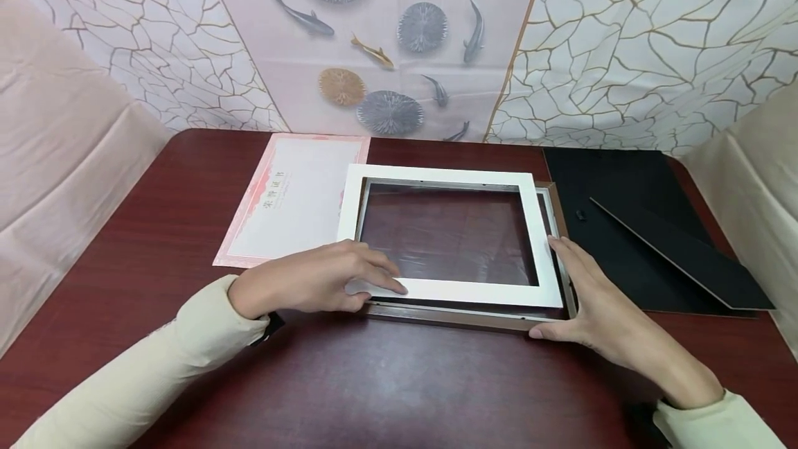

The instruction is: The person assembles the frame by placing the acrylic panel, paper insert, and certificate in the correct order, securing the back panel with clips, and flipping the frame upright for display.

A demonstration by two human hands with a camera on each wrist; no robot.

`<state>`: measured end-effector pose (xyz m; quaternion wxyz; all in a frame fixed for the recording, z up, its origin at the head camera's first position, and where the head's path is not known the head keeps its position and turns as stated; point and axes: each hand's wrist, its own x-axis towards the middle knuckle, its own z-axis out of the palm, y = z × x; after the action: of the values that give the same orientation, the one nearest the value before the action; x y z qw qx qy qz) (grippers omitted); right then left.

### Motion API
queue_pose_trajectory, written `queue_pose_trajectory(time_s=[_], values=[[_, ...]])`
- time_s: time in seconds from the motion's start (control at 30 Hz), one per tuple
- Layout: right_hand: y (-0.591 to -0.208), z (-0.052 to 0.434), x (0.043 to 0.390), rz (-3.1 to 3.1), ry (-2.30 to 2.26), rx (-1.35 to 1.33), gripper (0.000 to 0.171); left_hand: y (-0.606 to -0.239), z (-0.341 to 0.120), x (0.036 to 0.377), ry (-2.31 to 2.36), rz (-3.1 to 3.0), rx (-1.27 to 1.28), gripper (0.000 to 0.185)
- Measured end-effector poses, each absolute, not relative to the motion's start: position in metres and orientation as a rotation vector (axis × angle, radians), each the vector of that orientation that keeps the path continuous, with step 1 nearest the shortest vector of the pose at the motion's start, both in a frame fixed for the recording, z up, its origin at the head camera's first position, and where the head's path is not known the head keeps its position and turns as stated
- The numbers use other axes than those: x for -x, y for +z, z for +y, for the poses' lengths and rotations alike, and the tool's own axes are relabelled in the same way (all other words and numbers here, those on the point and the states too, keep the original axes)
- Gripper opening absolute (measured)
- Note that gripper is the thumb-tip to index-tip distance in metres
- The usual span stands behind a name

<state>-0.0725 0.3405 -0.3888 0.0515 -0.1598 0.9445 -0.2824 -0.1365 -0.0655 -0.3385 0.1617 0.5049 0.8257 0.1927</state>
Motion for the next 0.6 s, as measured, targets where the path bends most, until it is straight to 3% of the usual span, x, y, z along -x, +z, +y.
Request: queue_pose_trajectory(time_s=[0.6], values=[[-0.391,0.342,0.074,2.918,-0.854,0.571,0.131,-0.346,-0.045,0.143,0.538,2.261,-1.313,0.054]])
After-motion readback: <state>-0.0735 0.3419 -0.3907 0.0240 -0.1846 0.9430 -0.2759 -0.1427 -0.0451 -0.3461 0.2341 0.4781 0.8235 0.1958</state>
